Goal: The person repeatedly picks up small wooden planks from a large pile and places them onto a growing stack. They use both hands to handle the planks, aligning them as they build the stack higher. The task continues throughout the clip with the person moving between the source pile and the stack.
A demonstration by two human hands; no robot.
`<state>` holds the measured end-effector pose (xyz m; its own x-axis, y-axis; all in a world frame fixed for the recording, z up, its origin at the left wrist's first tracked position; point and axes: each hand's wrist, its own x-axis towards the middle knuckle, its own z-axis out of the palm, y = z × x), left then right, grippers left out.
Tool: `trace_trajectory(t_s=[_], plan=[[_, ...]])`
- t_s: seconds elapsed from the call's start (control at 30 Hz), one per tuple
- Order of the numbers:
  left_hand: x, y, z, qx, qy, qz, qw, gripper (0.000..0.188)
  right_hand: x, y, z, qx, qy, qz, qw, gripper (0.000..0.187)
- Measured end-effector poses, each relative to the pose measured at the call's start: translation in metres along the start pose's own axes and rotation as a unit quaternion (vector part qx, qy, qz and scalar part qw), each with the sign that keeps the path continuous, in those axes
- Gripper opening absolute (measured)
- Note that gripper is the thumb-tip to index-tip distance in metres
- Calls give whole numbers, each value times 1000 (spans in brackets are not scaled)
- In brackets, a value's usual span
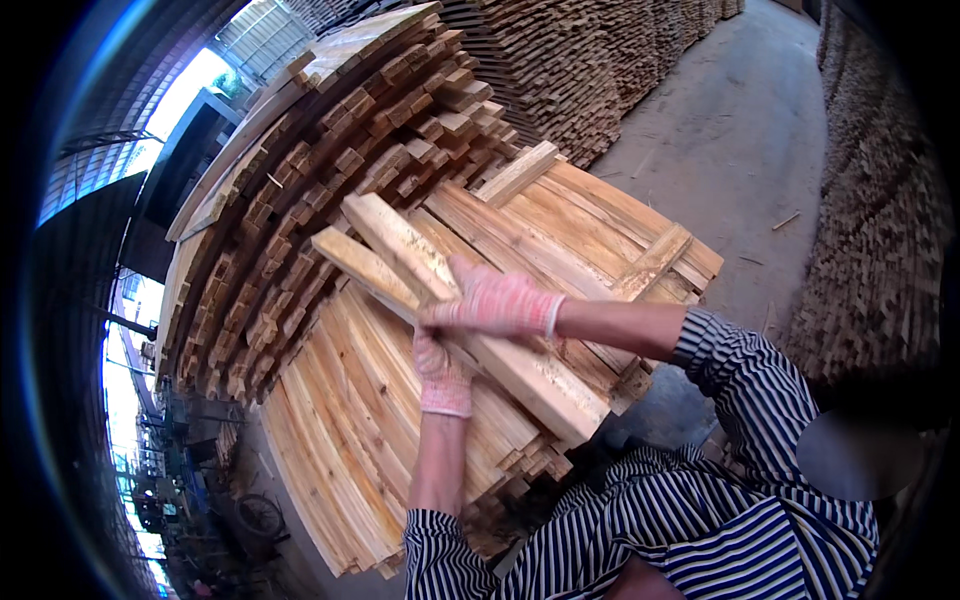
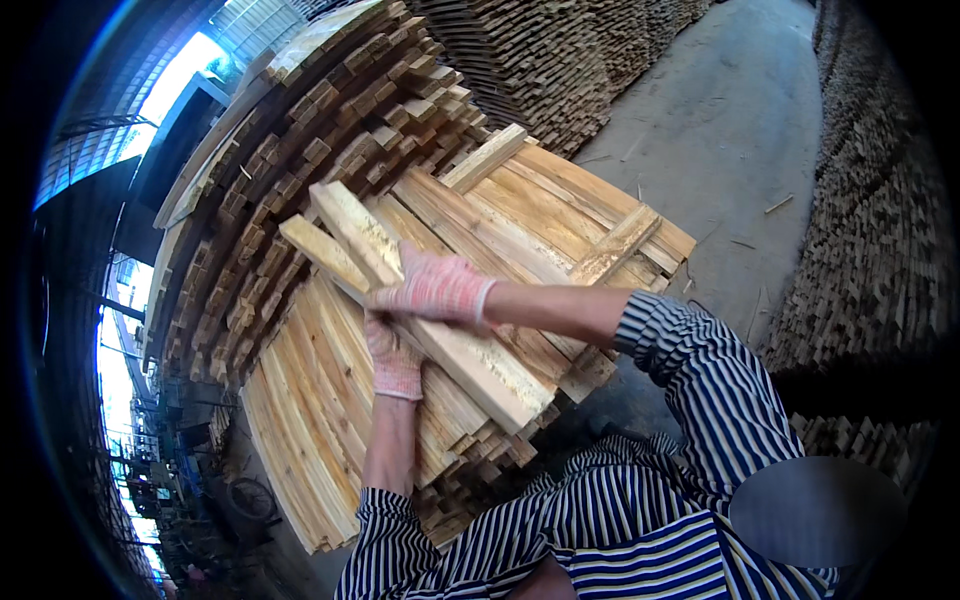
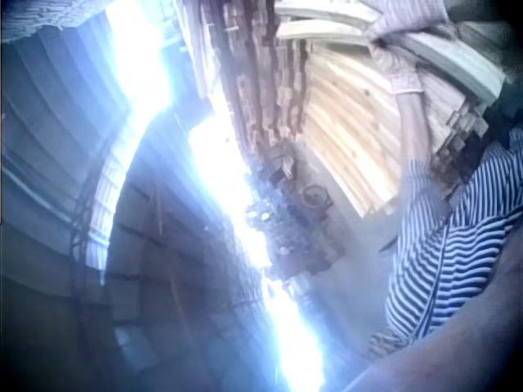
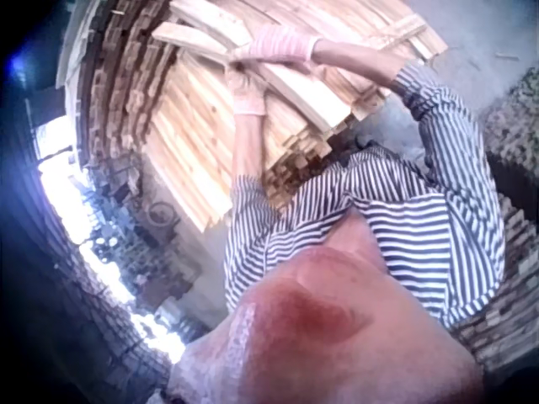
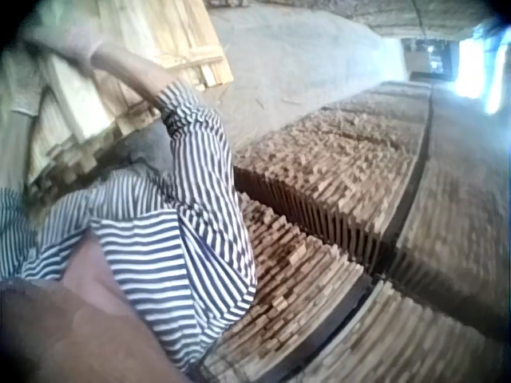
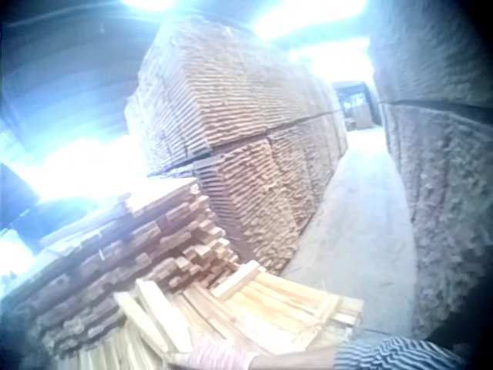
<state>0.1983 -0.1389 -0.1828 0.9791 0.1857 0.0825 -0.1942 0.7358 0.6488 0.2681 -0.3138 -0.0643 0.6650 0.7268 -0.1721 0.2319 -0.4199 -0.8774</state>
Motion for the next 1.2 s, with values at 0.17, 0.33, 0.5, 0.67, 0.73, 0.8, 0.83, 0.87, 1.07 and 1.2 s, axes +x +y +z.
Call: trace_trajectory(t_s=[0.17, 0.33, 0.5, 0.67, 0.73, 0.8, 0.83, 0.87, 1.07, 1.2], plan=[[11, -1, 73, 41, 78, -89, 992, 48, -29, 5, -26, 27, 91, -4, 996, 97], [26, -31, 59, 80, 145, -94, 982, 54, -11, 82, -88, 103, 72, -9, 992, 52], [43, -45, 30, 15, 97, -167, 981, 64, -3, 134, -88, -108, 89, 15, 990, 68], [40, -53, 35, 12, 111, -185, 976, 63, 3, 171, -81, 5, 79, 30, 996, 91], [39, -56, 42, 17, 103, -174, 979, 62, 3, 183, -91, 32, 93, -3, 995, 90], [39, -56, 42, 40, 110, -141, 983, 61, 5, 168, -109, -15, 110, -25, 993, 89], [39, -54, 40, 52, 116, -125, 984, 60, 1, 156, -115, -59, 139, -52, 987, 86], [34, -47, 35, 52, 123, -124, 983, 60, -2, 129, -114, -79, 101, -19, 992, 86], [41, -53, 30, 50, 109, -159, 980, 58, -16, 95, -53, -257, 107, -49, 959, 78], [30, -52, 37, 6, 66, -116, 991, 56, -22, 87, -51, -178, 87, 12, 980, 81]])
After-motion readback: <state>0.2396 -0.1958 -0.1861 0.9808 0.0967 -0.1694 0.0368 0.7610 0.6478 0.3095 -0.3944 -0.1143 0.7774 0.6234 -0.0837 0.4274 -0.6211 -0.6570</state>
